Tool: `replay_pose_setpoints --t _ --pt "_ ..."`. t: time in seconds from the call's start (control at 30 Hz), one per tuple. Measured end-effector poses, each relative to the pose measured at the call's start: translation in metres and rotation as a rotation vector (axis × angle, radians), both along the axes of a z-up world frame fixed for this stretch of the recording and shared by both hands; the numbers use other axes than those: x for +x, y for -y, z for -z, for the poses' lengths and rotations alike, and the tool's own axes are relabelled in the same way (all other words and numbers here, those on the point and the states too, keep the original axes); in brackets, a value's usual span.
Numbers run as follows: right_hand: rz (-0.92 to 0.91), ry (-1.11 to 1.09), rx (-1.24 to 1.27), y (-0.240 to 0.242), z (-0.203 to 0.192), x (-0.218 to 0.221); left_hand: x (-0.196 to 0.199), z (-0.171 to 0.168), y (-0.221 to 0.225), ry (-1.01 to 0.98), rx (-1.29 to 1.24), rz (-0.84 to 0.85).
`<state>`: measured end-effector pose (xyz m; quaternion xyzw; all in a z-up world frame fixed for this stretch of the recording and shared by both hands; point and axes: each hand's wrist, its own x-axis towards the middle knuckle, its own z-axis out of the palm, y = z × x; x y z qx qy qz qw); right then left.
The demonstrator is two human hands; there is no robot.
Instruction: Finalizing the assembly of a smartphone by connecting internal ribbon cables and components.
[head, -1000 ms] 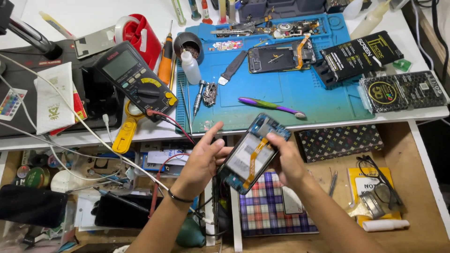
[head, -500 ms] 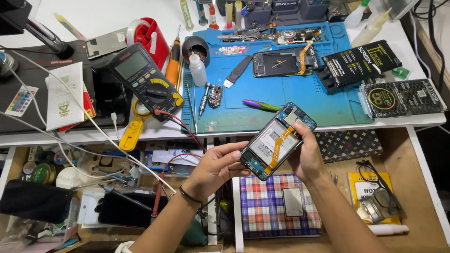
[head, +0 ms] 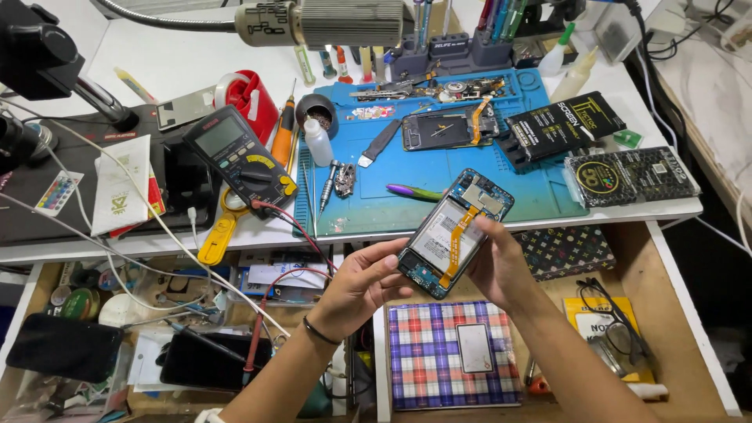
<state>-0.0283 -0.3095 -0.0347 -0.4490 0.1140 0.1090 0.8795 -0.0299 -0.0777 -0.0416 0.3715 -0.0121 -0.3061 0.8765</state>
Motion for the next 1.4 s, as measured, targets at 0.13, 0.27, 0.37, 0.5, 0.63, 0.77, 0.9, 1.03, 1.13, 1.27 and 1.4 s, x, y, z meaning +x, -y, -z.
replay_pose_setpoints --t 0.13,0.27,0.37,0.5,0.63,0.77,0.9,1.03,1.13,1.27,1.4 --pt "-0.069 0.040 -0.124 0.020 -0.037 -0.027 0.003 -0.008 0.032 0.048 0.075 0.068" --pt "0.081 0.056 0.024 0.063 -0.002 -0.024 0.041 -0.017 0.070 0.225 0.360 0.146" --pt "0.239 0.016 0.113 0.078 -0.010 -0.020 0.101 -0.010 0.101 0.559 0.674 0.025" --pt "0.368 0.022 -0.007 0.096 0.004 -0.015 0.163 -0.021 0.149 1.101 1.415 -0.143" --pt "0.450 -0.013 0.115 0.077 -0.030 -0.026 0.199 -0.005 0.184 1.373 1.664 -0.187" --pt "0.349 -0.030 0.043 0.070 -0.061 -0.036 0.233 0.023 0.195 1.301 1.774 -0.116" --pt "0.294 -0.067 -0.060 0.057 -0.107 -0.051 0.214 -0.008 0.189 1.310 1.694 -0.134" --pt "0.336 -0.050 0.009 0.063 -0.075 -0.043 0.145 -0.081 0.189 1.328 1.346 -0.271" --pt "0.406 -0.026 0.113 0.076 -0.002 -0.027 0.097 -0.109 0.191 1.502 0.810 -0.108" --pt "0.143 0.175 -0.082 0.092 0.069 -0.014 0.059 -0.126 0.184 1.674 0.934 0.292" --pt "0.141 0.223 -0.214 0.087 0.044 -0.024 0.058 -0.118 0.178 1.704 1.049 0.363"
